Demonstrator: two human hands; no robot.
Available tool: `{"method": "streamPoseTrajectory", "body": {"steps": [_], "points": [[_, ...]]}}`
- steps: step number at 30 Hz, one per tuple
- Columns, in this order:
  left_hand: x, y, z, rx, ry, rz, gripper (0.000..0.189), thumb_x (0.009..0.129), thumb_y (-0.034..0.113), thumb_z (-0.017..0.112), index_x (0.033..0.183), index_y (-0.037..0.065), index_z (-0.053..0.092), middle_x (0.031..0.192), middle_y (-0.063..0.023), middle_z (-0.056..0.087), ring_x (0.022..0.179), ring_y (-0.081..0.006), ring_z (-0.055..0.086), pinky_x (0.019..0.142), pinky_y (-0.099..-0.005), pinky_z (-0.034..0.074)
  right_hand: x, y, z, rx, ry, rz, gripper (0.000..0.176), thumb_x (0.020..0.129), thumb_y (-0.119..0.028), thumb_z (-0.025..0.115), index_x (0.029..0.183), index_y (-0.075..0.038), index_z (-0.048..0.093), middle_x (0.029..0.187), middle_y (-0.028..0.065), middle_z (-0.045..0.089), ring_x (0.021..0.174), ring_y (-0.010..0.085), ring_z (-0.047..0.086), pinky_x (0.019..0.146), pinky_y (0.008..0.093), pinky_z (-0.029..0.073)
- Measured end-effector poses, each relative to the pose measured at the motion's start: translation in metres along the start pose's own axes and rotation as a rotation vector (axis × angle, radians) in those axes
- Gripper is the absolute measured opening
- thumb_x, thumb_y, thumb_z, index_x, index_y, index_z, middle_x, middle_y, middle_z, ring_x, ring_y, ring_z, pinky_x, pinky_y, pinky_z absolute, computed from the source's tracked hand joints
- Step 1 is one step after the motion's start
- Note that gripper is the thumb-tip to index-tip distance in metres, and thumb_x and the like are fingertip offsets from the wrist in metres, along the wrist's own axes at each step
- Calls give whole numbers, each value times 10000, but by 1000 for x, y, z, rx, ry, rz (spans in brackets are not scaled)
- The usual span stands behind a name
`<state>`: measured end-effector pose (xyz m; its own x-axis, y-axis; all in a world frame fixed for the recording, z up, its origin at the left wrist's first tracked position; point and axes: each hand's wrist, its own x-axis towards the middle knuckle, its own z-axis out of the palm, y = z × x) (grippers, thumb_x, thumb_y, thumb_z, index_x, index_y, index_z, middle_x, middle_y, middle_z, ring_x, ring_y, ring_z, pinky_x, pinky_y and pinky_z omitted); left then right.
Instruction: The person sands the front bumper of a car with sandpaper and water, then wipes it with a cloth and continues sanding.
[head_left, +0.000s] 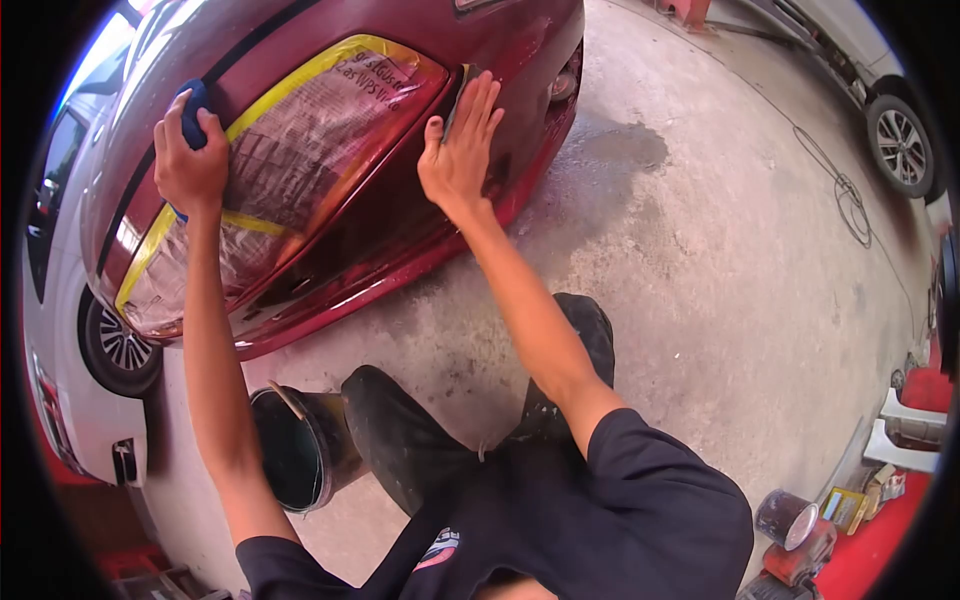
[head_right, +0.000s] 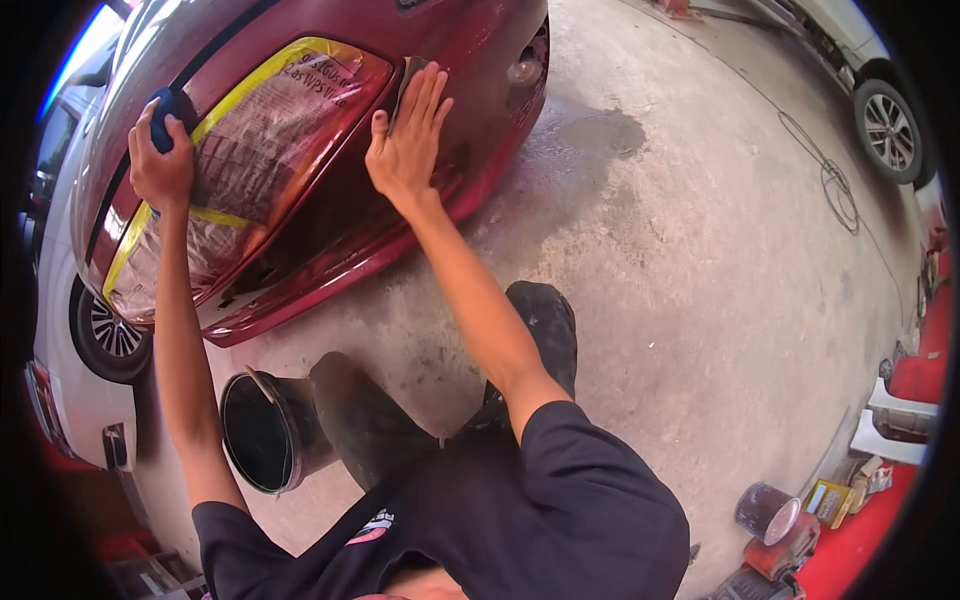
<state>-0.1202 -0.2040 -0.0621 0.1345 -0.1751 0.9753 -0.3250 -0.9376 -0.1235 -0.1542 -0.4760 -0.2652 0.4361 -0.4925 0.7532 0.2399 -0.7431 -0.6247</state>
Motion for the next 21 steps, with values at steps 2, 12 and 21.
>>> {"method": "streamPoseTrajectory", "body": {"steps": [2, 12, 21], "points": [[-2, 2, -3, 3, 4, 3, 325, 929, 295, 695, 1249, 248, 734, 1079, -61, 745, 922, -351, 755, 765, -464, 611, 23, 20, -4, -61, -7, -44, 691, 1092, -300, 387, 1584, 171, 271, 1716, 349, 140, 1616, 487, 92, 1292, 626, 118], [-2, 2, -3, 7, 19, 12, 316, 924, 284, 690, 1234, 242, 735, 1066, -69, 739, 908, -341, 753, 759, -459, 613, 18, 16, 0, 19, -24, -13, 741, 1114, -371, 326, 1616, 158, 200, 1740, 315, 89, 1626, 464, 47, 1272, 682, 49], [0, 1, 0, 13, 43, 6, 314, 917, 289, 692, 1225, 245, 731, 1035, -58, 730, 877, -343, 748, 734, -456, 613, -7, -15, 12, 38, 19, 53, 722, 1102, -339, 374, 1588, 178, 242, 1718, 352, 122, 1615, 500, 49, 1287, 648, 59]]}}
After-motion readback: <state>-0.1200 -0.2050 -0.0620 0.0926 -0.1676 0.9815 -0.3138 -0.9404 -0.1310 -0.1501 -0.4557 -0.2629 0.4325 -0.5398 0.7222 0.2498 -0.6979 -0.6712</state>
